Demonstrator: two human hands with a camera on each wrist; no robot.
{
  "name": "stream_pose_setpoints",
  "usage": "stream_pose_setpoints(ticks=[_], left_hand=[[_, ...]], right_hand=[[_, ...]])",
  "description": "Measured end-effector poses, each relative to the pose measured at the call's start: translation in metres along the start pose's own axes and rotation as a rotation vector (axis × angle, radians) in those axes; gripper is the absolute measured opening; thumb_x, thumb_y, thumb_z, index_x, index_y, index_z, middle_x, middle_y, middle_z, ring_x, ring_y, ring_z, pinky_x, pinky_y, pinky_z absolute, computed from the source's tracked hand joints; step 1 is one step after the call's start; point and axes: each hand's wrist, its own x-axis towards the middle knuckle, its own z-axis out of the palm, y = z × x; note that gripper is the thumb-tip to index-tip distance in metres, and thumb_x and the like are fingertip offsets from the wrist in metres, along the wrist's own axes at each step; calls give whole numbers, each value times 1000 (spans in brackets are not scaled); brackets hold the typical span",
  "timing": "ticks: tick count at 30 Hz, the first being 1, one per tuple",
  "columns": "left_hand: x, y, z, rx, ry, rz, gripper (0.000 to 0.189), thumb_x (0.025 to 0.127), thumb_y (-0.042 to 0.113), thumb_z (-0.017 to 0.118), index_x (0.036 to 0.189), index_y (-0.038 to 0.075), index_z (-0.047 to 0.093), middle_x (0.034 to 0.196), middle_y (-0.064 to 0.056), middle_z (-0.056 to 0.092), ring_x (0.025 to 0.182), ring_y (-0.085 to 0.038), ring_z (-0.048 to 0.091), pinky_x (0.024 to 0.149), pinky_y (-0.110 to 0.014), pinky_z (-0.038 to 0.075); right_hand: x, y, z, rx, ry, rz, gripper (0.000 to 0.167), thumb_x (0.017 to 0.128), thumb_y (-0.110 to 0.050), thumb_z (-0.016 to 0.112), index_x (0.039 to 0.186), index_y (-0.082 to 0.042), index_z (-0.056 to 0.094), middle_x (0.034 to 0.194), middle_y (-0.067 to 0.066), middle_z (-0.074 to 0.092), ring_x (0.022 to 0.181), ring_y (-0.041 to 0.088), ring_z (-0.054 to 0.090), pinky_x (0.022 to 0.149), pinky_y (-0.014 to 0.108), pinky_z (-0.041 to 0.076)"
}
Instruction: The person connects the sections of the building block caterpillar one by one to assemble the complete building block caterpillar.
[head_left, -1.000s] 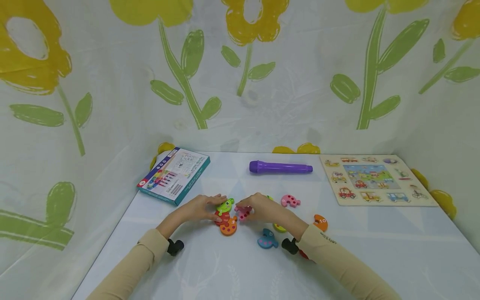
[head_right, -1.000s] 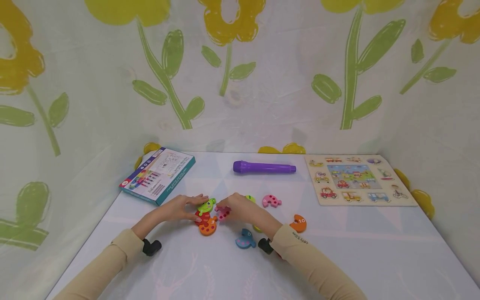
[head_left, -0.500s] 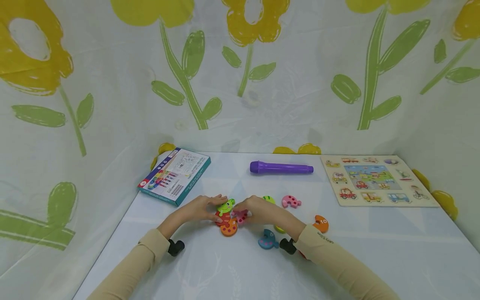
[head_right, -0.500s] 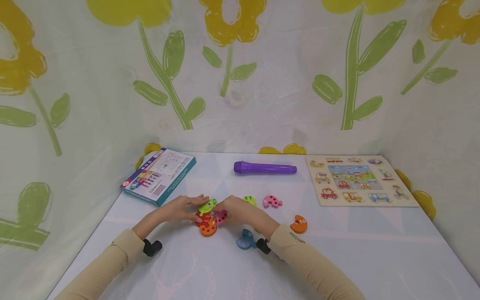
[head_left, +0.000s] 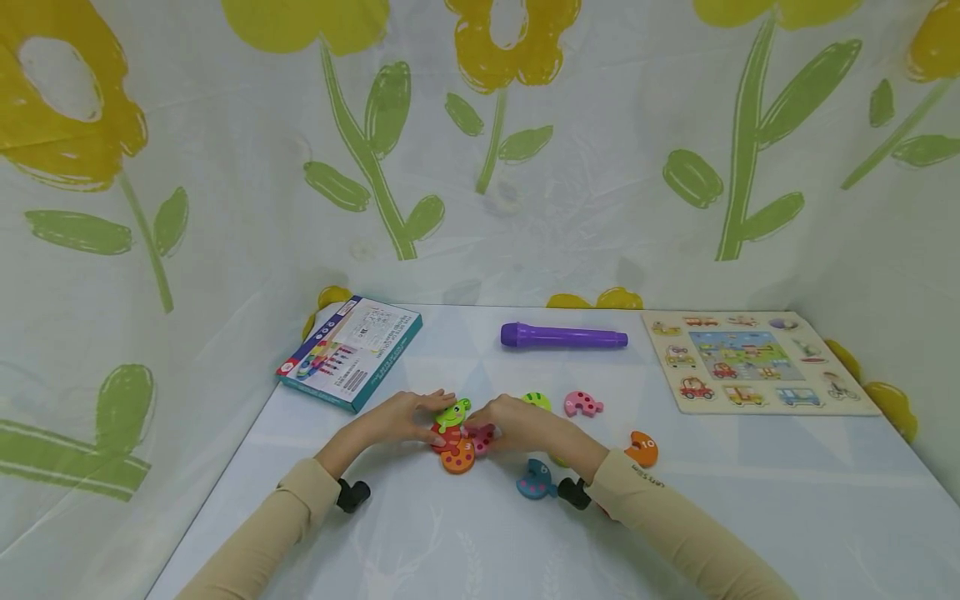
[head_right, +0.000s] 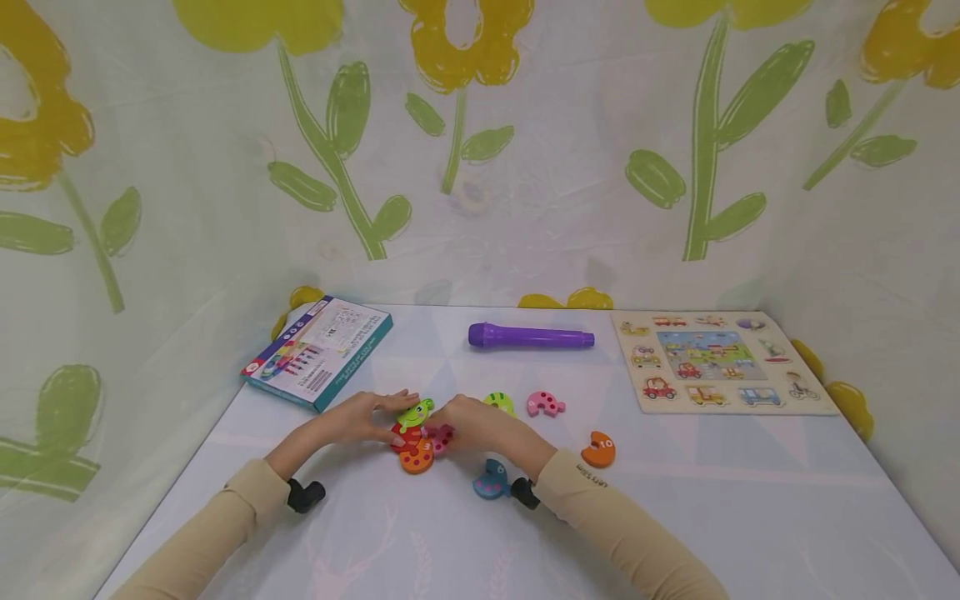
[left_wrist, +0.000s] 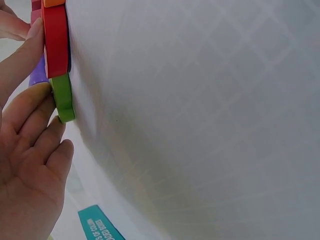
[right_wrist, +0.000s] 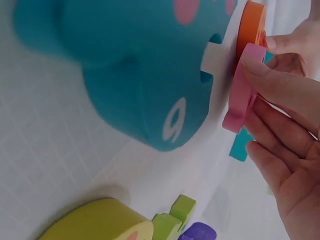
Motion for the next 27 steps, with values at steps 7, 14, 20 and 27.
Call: stream_pose_setpoints(ticks=[7,14,20,27], left_hand=[[0,1,1,-26,-5,-15,67,83,21,77,143,16,49,149,0,40,143,-25,25,112,-52,26],[-1,0,0,-17,-3,-10,67,83,22,77,143,16,48,150,0,40,143,-25,25,112,-51,26],[-1,0,0,-20,-3,-1,67,83,22,77,143,15,48,149,-1,40,143,-25,26,112,-50,27],[-1,1,-1,-33,-5,-10,66,83,20,77,143,15,49,149,-1,40,143,-25,25,112,-51,26]], right_hand=[[4,4,6,-21,1,-7,41,84,-14,76,123,-6,66,121,5,66,114,17,61,91,20,49],[4,5,9,-36,13,-17,43,83,-13,77,124,-5,66,122,5,66,114,18,61,92,21,49],[-3,7,6,27,15,17,47,84,-10,76,129,-6,62,126,5,64,117,19,59,93,24,49],[-18,11,-3,59,84,12,50,83,-9,76,130,-2,60,130,9,61,119,23,58,98,35,48]])
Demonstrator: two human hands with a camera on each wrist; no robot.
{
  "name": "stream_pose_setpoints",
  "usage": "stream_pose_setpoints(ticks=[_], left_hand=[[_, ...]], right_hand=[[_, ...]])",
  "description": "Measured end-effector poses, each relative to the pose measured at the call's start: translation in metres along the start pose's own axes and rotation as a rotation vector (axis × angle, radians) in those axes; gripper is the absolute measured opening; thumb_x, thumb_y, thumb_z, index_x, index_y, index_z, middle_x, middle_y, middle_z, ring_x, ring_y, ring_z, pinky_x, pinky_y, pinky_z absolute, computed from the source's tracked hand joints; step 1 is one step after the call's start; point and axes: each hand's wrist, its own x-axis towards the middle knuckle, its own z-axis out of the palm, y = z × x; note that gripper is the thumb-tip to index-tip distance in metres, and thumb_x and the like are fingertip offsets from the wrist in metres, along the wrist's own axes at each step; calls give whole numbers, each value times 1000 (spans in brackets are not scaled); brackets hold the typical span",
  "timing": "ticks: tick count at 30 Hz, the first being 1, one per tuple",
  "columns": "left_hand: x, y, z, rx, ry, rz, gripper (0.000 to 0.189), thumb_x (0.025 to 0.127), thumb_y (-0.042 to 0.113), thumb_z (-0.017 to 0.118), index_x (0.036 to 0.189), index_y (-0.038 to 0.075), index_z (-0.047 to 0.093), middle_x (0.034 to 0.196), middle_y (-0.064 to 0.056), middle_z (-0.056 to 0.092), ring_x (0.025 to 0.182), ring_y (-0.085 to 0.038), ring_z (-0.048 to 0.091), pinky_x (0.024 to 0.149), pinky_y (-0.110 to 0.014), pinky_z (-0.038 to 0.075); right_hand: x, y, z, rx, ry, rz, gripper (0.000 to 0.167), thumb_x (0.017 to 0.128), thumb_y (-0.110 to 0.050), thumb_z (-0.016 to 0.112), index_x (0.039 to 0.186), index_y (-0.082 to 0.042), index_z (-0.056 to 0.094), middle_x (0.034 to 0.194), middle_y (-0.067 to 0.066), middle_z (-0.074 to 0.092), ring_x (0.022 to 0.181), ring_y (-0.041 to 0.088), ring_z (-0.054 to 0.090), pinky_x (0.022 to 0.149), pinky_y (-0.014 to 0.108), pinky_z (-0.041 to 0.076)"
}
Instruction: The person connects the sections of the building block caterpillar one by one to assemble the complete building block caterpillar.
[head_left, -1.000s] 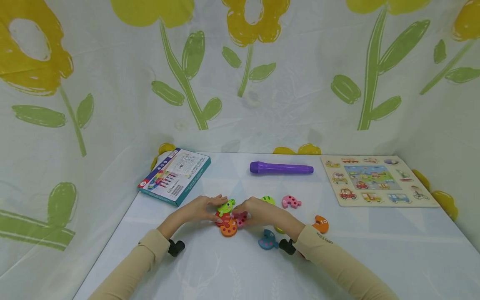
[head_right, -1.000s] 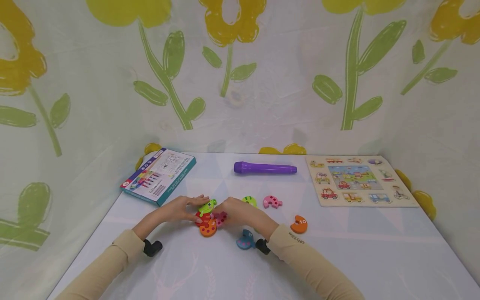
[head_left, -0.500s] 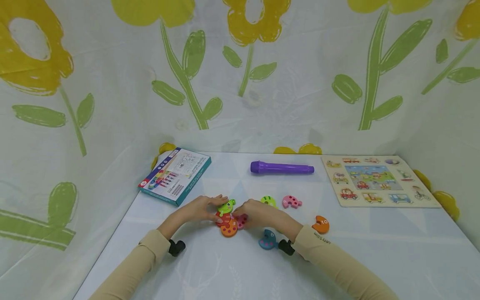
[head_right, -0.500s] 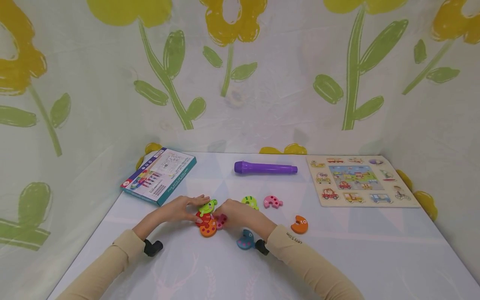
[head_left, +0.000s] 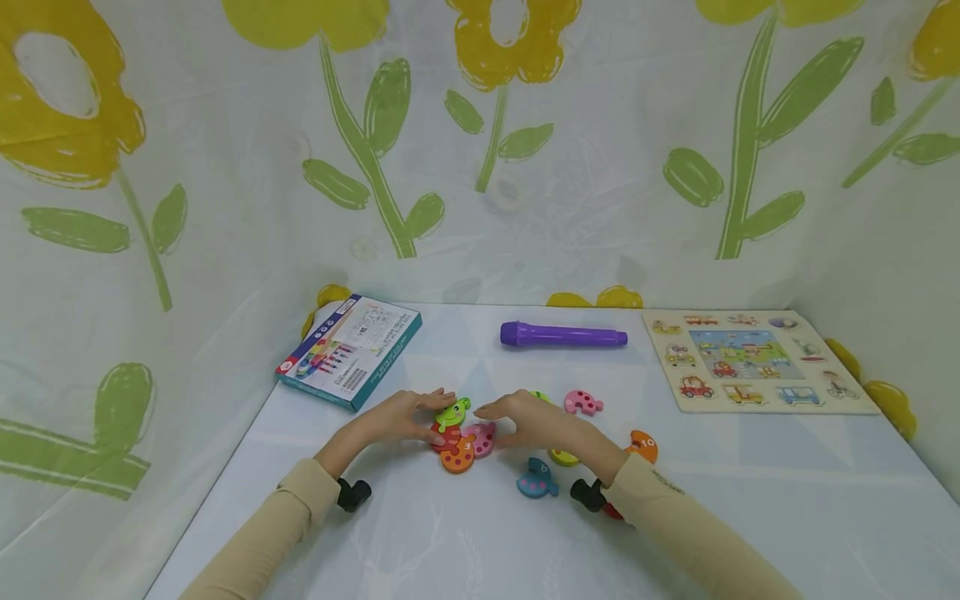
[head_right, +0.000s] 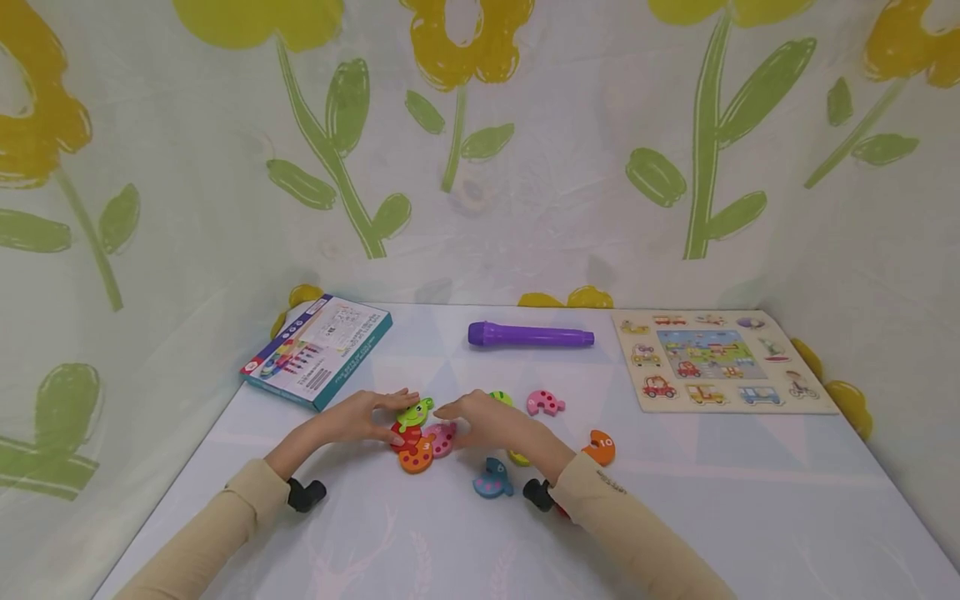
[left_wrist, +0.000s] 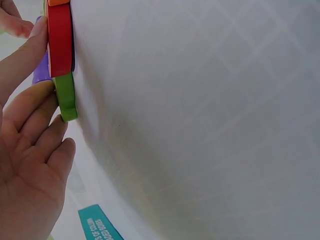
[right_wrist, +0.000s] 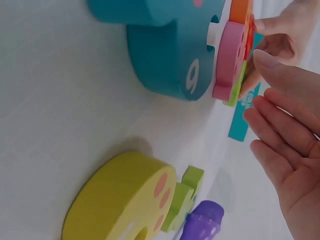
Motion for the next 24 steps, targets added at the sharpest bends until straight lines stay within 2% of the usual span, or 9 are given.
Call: stream_pose_setpoints(ticks=[8,17,24], left_hand=[[0,1,0,-11,0,-9,66,83,18,77,143,15,48,149,-2,40,143,-25,25,112,-52,27],[1,6,-2,17,-17,4,67,83,21,77,143,15,48,150,-1,40,143,-25,24,112,-51,26],[-3,10,0,48,22,32,70,83,24,77,144,8,46,151,-5,39,143,-26,24,111,-47,30]], right_hand=[[-13,3,-4,5,62,-28,49,83,-9,77,129,-1,61,129,9,62,119,24,58,97,37,48],[-30,7,-11,31,96,15,51,83,-10,77,131,-3,60,131,7,60,121,25,56,98,41,48],[-38,11,-17,44,118,51,52,83,-12,77,132,-4,59,131,7,60,122,26,55,98,43,47]])
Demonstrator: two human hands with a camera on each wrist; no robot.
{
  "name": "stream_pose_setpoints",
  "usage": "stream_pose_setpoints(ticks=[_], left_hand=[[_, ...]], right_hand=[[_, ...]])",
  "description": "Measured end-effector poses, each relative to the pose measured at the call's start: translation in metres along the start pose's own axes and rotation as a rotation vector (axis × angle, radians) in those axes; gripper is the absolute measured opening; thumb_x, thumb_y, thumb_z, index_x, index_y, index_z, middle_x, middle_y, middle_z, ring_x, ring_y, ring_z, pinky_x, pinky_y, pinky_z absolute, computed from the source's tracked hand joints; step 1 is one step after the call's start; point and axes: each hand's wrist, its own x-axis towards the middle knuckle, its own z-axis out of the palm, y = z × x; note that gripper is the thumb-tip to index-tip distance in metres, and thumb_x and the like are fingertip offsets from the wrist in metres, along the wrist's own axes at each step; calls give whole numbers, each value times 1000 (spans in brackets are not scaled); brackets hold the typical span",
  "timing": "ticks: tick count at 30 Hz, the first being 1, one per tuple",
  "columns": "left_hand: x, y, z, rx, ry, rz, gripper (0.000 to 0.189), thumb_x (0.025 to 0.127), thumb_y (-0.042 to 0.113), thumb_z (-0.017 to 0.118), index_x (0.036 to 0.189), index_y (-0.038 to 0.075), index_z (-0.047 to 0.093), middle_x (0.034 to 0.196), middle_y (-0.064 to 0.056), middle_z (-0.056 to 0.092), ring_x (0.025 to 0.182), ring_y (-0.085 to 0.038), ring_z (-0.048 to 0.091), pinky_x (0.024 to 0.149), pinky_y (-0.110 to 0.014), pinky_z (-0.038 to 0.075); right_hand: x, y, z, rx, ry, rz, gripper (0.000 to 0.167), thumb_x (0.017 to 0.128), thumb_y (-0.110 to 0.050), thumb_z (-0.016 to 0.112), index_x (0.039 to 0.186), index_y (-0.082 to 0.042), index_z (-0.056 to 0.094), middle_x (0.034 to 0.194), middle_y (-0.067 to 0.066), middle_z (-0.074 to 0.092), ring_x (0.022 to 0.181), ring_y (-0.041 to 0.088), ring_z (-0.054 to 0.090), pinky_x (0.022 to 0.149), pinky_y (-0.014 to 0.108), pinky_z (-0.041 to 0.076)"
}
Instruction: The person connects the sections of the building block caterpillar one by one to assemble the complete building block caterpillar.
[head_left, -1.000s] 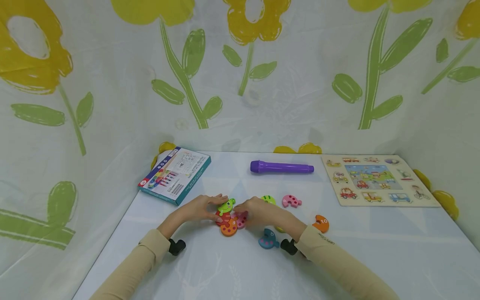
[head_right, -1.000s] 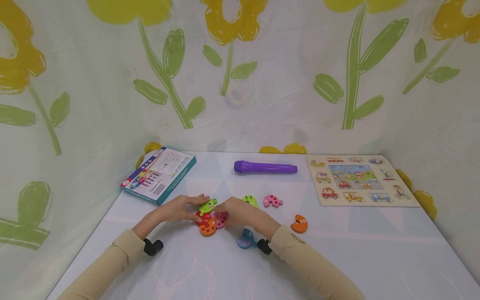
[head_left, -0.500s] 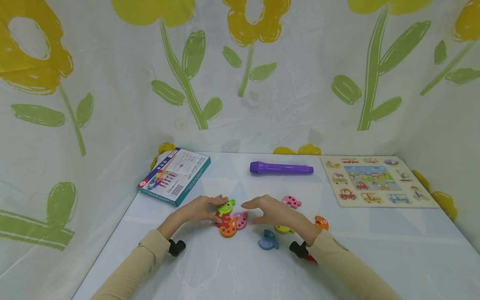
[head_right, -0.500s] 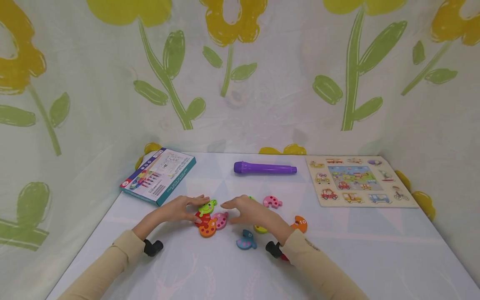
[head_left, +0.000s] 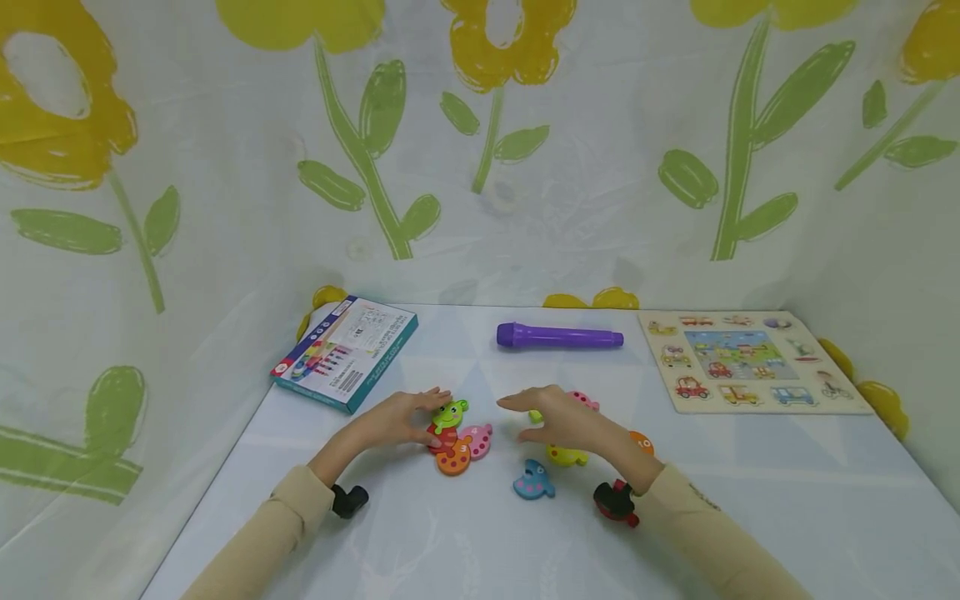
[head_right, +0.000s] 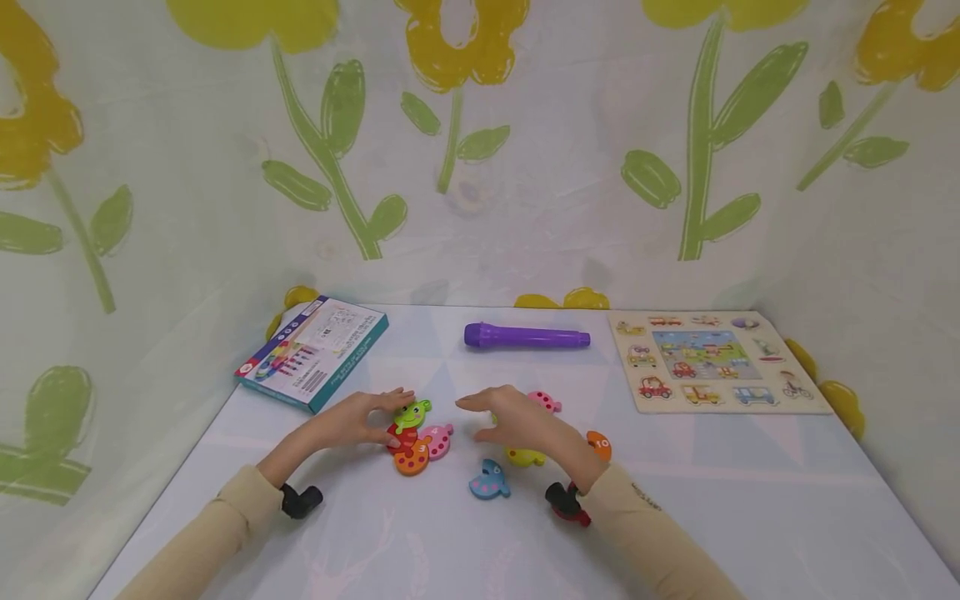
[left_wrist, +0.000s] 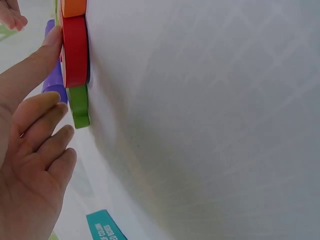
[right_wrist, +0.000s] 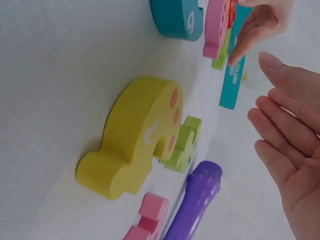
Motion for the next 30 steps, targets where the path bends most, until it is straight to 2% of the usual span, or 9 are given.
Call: stream_pose_setpoints(ticks=[7,10,22,30], left_hand=[[-3,2,4,11,17,-30,79,79,39,78,145,10,45,151,-4,39,143,-25,26,111,-47,30],[-2,1,6,22,19,-40,80,78,41,77,145,12,45,151,-3,39,143,-24,26,111,-47,31],[0,0,8,7,3,-49,78,79,37,78,145,13,45,151,-2,38,143,-24,25,110,-48,31],[0,-1,8,-9,-3,-43,78,80,35,78,146,13,43,152,-2,36,144,-25,23,112,-50,27]], right_hand=[[-8,6,-7,-8,10,75,51,84,-13,76,132,-7,60,131,5,61,123,27,54,99,47,45],[-9,10,-9,-15,10,83,51,84,-12,76,132,-7,60,130,6,61,123,27,54,100,47,45],[-2,26,-11,-107,-36,139,52,81,-8,78,130,-6,61,128,6,63,120,26,56,99,43,47],[6,35,-11,-117,-92,174,54,80,-9,79,131,-5,60,129,8,61,121,26,56,99,41,47]])
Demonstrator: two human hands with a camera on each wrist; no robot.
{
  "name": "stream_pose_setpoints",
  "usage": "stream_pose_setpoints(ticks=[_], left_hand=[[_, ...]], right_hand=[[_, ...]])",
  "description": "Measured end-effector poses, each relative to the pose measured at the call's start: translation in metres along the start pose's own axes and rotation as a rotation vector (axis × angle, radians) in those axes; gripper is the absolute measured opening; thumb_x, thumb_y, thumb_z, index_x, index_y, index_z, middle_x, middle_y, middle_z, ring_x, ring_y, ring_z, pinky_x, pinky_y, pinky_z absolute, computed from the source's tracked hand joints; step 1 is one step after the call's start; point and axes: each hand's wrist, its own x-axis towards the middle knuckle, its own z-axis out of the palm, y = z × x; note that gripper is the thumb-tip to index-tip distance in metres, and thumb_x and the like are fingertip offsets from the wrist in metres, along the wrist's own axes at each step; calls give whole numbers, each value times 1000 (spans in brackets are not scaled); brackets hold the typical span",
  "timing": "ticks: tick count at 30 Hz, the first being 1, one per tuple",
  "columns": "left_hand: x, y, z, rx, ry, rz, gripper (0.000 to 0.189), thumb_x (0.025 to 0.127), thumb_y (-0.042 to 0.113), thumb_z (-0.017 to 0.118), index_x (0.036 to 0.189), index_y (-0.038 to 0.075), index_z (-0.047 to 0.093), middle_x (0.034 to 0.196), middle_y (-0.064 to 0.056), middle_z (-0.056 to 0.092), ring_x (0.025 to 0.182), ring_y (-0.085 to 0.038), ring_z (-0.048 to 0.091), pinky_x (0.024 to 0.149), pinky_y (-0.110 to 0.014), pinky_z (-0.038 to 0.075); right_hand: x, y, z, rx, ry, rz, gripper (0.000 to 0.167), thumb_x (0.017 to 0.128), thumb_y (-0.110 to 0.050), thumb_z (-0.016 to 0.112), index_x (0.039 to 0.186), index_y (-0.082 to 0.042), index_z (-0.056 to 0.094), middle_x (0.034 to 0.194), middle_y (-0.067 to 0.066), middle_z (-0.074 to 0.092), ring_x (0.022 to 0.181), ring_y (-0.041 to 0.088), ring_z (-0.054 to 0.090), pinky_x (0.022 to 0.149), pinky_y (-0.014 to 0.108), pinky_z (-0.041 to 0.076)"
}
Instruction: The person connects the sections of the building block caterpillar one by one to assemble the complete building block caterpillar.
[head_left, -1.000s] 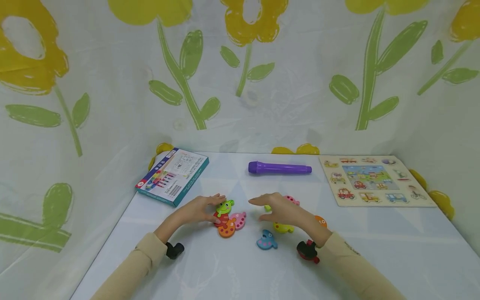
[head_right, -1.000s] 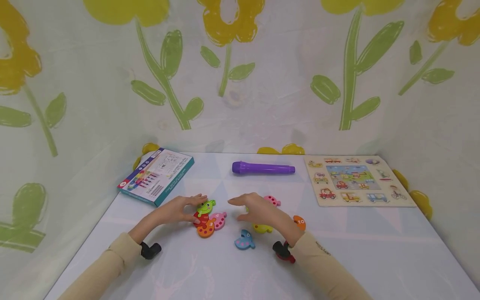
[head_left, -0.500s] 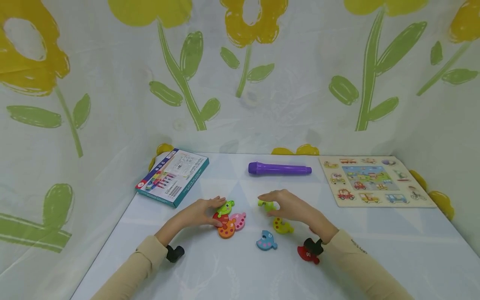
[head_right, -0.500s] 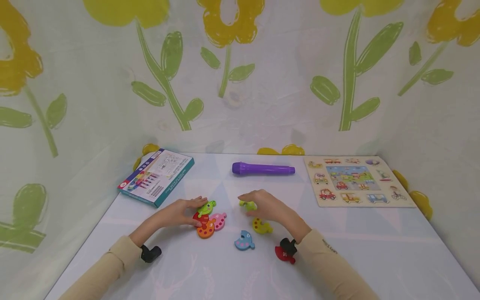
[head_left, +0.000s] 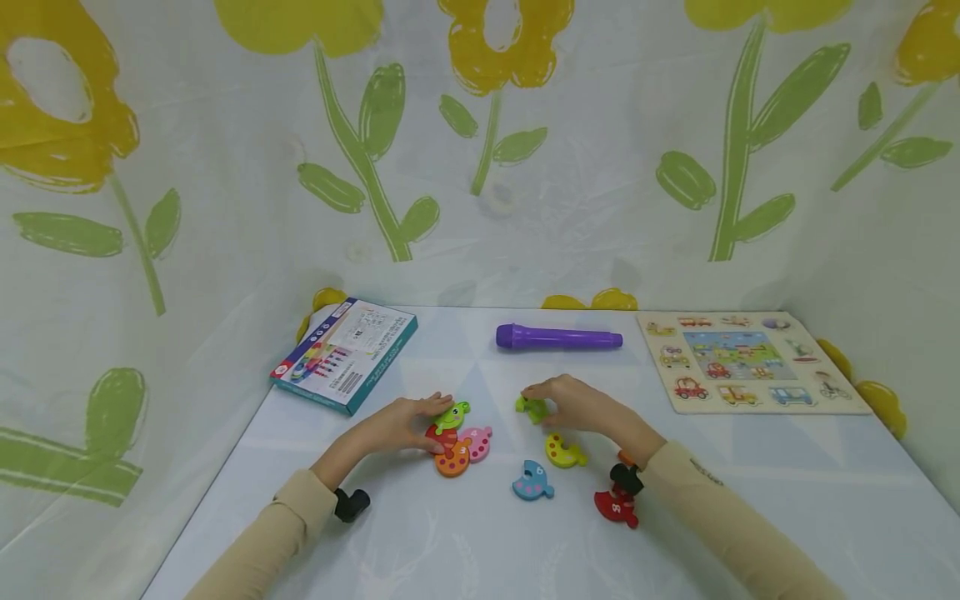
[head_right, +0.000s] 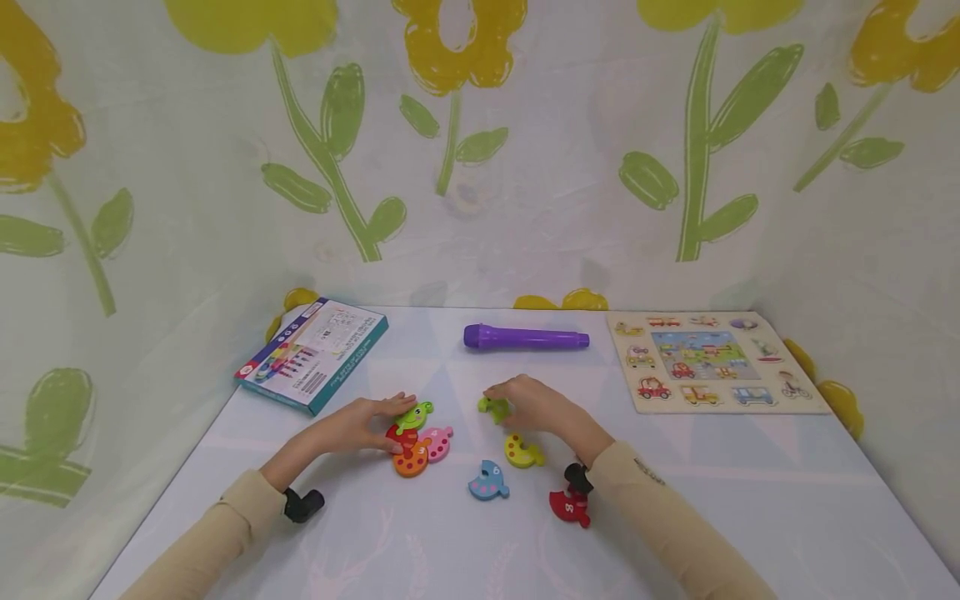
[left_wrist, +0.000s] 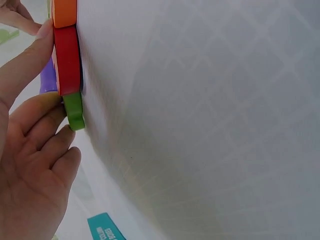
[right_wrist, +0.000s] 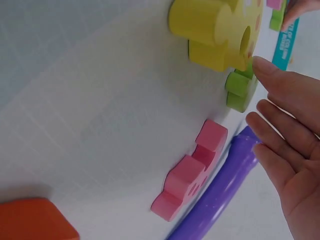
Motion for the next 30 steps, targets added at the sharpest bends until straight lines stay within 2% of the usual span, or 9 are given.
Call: stream_pose_setpoints(ticks=[12,20,30], left_hand=[[0,-2,1,-5,8,23,77,80,34,78,146,13,44,152,-2,37,143,-25,24,111,-49,29],[0,-1,2,-16,5,4,77,79,33,79,146,14,44,152,-1,37,143,-24,24,111,-49,29],[0,-1,3,2,4,-4,77,80,35,78,146,16,44,152,-1,37,143,-24,25,110,-50,30]], right_hand=[[14,6,5,-32,-43,37,54,80,-9,79,131,-8,61,130,6,61,120,23,57,97,35,48],[14,5,7,-39,-21,40,51,80,-10,79,128,-7,63,127,7,63,117,22,59,97,36,48],[11,-7,7,12,4,43,48,82,-11,78,128,-8,63,125,5,65,116,21,59,98,36,48]])
